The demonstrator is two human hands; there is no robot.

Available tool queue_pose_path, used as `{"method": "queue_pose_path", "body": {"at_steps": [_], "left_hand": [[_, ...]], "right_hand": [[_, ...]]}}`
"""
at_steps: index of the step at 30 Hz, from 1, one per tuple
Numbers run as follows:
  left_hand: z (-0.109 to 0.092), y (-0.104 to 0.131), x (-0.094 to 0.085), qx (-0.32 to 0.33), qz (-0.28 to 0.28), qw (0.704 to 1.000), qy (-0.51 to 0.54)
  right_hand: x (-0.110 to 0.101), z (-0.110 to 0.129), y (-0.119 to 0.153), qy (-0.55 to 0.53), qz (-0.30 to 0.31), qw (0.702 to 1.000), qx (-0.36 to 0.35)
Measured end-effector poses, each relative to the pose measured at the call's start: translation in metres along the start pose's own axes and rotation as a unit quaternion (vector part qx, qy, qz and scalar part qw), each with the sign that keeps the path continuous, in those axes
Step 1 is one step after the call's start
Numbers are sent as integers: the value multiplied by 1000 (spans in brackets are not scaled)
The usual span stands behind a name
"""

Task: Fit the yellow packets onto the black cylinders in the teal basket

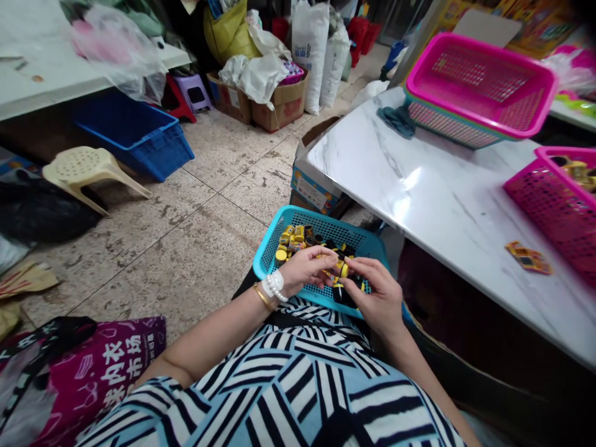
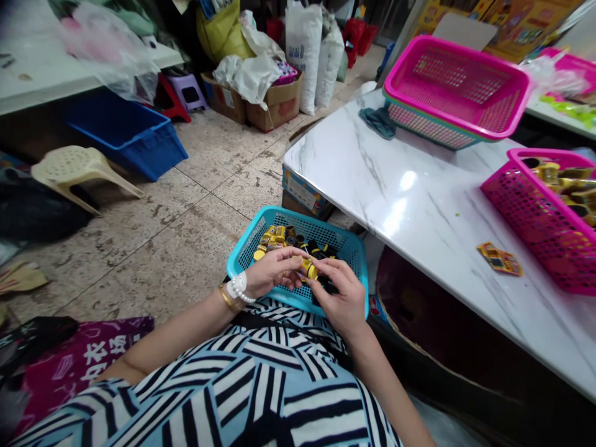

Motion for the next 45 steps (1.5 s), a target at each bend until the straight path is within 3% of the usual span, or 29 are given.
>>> {"method": "queue_pose_path", "body": {"at_steps": [2,4,8,11,13,16,18,20,23,25,28,33,36,40,45], "left_hand": [[1,2,-2,3,5,1000,-11],[-6,6,-1,58,8,997,-49],[-29,19,13,207,-1,962,-181],[-37,26,17,233,-20,937,-259],[-36,26,11,206,-35,942,-262],[-29,25,0,157,-47,959,-231],[-27,25,-3,154,-47,961,-226],[-29,26,-3,171,-51,954,-243],[-32,27,-3,196,-59,940,-273],[-31,25,-2,194,-48,941,-272],[-23,19,-5,146,-12,967,-209],[-5,11,-9,30,1,994,-106],[7,10,0,-30,50,998,-31],[16,11,6,-69,74,992,80],[22,11,11,-87,77,989,90]], "right_hand": [[-1,0,3,1,3,1000,0],[0,-4,7,-23,1,999,35],[12,-28,22,-163,-17,962,217],[22,-36,33,-216,-5,931,295],[18,-32,32,-186,-8,946,264],[8,-16,25,-87,-24,985,148],[9,-14,24,-70,-24,987,140],[20,-27,29,-135,-17,964,228],[46,-45,41,-291,-8,881,373],[55,-49,45,-350,-12,844,406],[55,-49,42,-353,-6,852,386],[43,-37,28,-302,49,912,274],[36,-30,18,-259,45,945,193],[23,-30,14,-226,-27,963,145],[25,-25,14,-206,22,970,130]]}}
Point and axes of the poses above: each hand's wrist, its own y-axis away from the middle knuckle, its own x-axis out of the palm, z = x × y, the point moved 8 cm from there along -y, towards the middle knuckle, and after that the axes turned 5 degrees about -x, right-handed, at the moved point
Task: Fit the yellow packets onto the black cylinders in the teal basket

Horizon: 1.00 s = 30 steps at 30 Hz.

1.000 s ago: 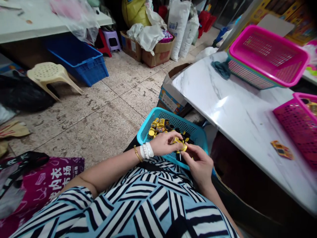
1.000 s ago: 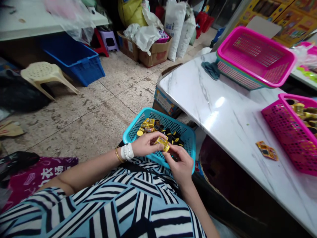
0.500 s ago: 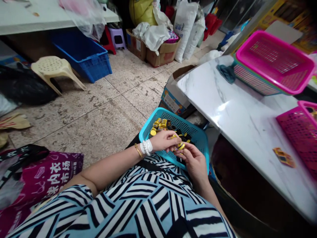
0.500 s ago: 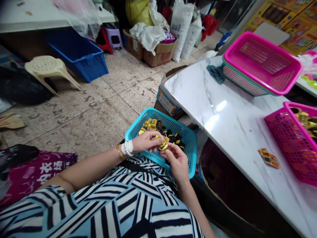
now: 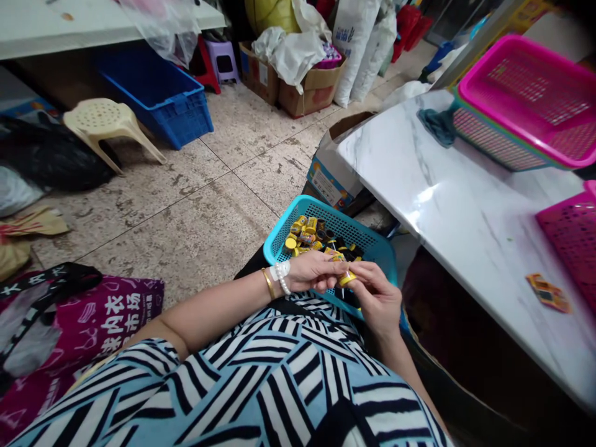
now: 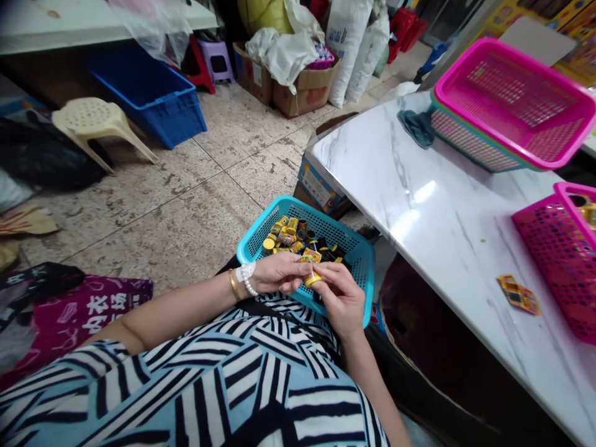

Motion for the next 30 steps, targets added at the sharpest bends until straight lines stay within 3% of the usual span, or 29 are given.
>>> {"method": "queue_pose_path", "body": {"at_steps": [7,13,19,26,30], "left_hand": [[2,-9,4,-14,6,1000,4],[7,-17,-2,-24,-34,994,101],[13,-21,-3,-21,-56,988,139],[19,-25,-4,-25,-63,985,160],[21,-23,-6,-44,-68,988,134]], "right_hand": [[-3,-2,5,24,-65,997,-19],[-2,-5,7,83,-114,990,-30],[2,-21,6,46,-79,996,7],[-3,-19,11,87,-121,989,-25],[-4,-27,14,60,-107,992,8]]}}
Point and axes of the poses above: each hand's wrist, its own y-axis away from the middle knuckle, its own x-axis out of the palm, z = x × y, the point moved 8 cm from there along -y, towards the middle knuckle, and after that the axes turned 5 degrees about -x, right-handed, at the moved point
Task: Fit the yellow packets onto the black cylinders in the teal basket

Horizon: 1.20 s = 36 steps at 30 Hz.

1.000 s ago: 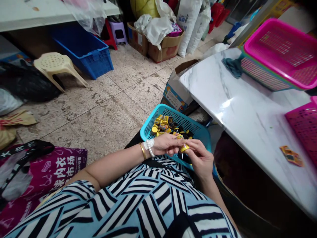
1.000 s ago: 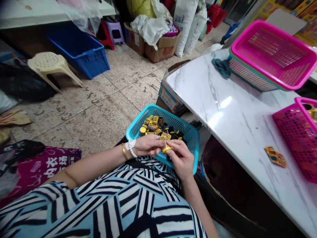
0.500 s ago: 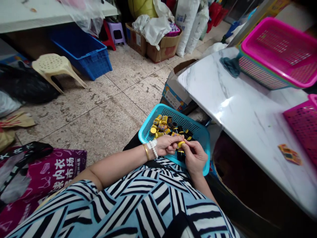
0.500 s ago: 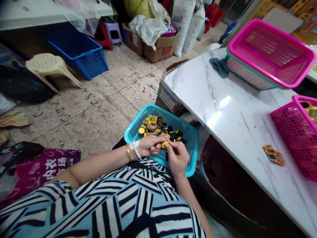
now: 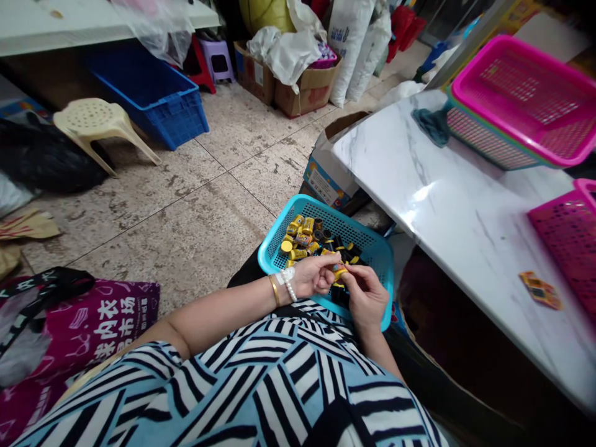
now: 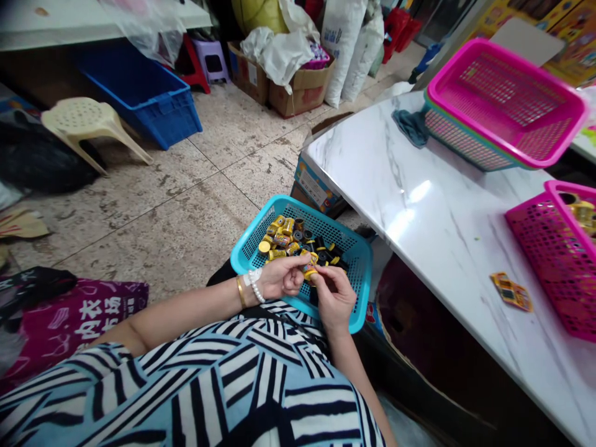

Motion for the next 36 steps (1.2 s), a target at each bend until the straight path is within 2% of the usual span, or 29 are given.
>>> {"method": "queue_pose_path", "body": {"at_steps": [2,6,10,12,13,14,15,17,18,19,20,21,23,26,27,29,31,36], "left_hand": [[-2,1,0,7,1,999,-46],[-12,3,2,69,-21,985,-158],[-20,17,9,111,-30,967,-229],[-27,30,10,126,-32,945,-301],[-32,38,8,134,-41,925,-354],[-39,46,3,141,-59,893,-423],[-50,56,-4,163,-100,845,-499],[-79,76,-21,216,-228,708,-632],[-88,83,-29,216,-274,648,-677],[-94,88,-36,212,-314,600,-704],[-97,90,-40,206,-339,567,-722],[-98,89,-42,203,-351,548,-732],[-92,84,-39,214,-349,546,-731],[-79,71,-30,244,-319,584,-706],[-75,67,-27,251,-308,599,-695],[-72,60,-24,265,-286,629,-672],[-74,56,-24,280,-275,661,-640],[-82,53,-36,268,-276,734,-560]], "right_hand": [[-1,-5,0,-32,12,999,27],[-1,-5,-2,-72,24,996,41],[6,11,1,-40,76,996,10],[10,23,4,-17,110,994,-25],[12,29,4,-4,136,990,-48],[16,34,4,12,172,982,-73],[21,37,3,36,213,972,-95],[26,33,-4,108,283,946,-119],[26,26,-11,153,300,934,-116],[24,18,-19,201,308,924,-106],[21,10,-29,249,313,912,-93],[18,3,-38,298,317,897,-81],[12,-10,-53,393,333,855,-58],[4,-22,-63,490,353,797,-22],[3,-23,-64,499,354,791,-12],[7,-25,-66,492,346,799,-1],[19,-30,-66,484,348,803,3],[48,-55,-67,490,387,781,20]]}}
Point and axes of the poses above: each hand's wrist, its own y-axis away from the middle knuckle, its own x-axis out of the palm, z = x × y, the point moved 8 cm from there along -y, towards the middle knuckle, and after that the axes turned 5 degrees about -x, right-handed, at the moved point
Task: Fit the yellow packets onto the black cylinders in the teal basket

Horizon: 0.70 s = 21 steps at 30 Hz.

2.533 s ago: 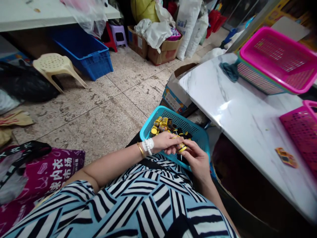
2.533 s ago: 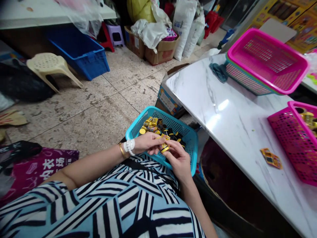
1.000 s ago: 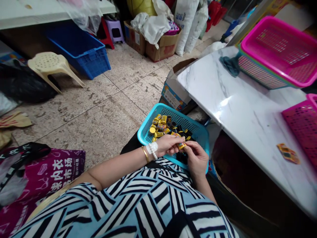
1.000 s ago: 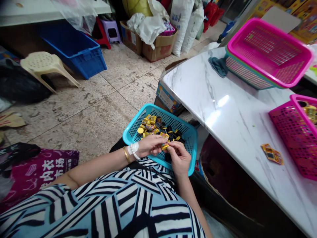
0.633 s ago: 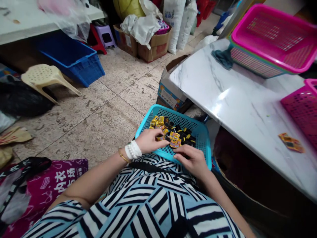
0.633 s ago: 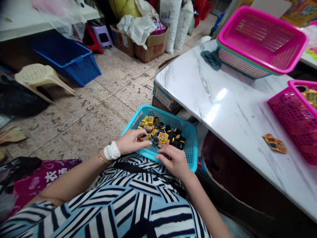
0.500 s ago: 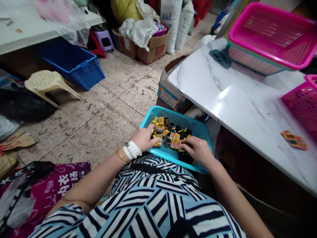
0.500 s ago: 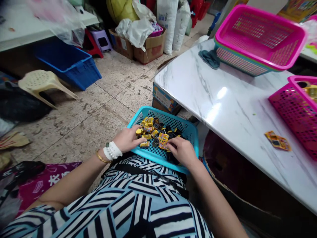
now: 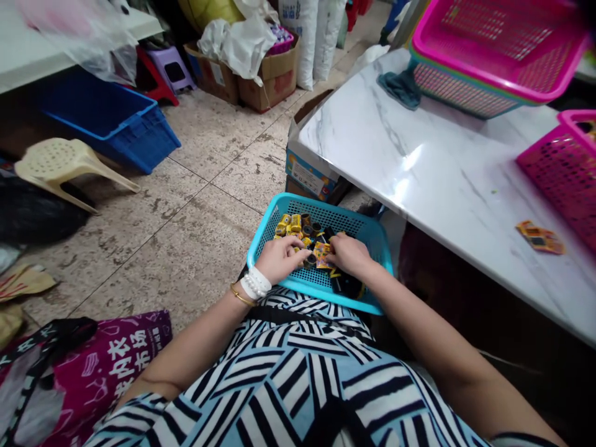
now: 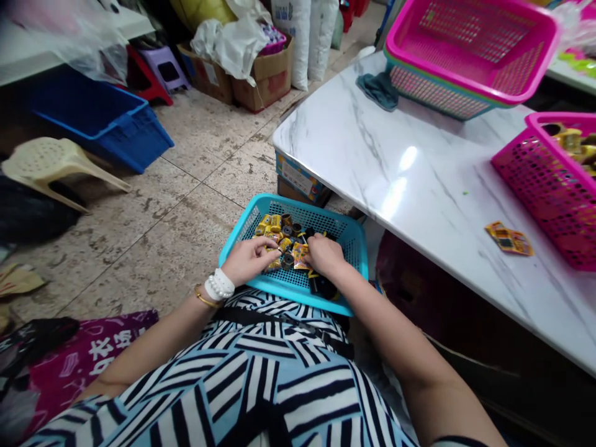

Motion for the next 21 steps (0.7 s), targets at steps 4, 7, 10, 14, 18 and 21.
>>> {"method": "queue_pose_path", "body": {"at_steps": [4,7,10,14,18,21], "left_hand": [[11,2,0,-32,11,999,41],[14,3,1,-37,16,997,61],[12,3,0,-39,18,997,64],[3,3,7,-38,29,995,87],[-9,6,36,-56,112,975,186],[-17,10,40,-63,78,960,260]], "right_hand": [[8,-11,-5,-31,1,999,-12],[7,-18,1,-65,-6,997,-30],[1,-21,12,-102,-33,994,-32],[-14,-23,34,-211,-108,971,29],[-16,-16,60,-522,-192,825,98],[-20,-5,71,-590,-244,762,104]]}}
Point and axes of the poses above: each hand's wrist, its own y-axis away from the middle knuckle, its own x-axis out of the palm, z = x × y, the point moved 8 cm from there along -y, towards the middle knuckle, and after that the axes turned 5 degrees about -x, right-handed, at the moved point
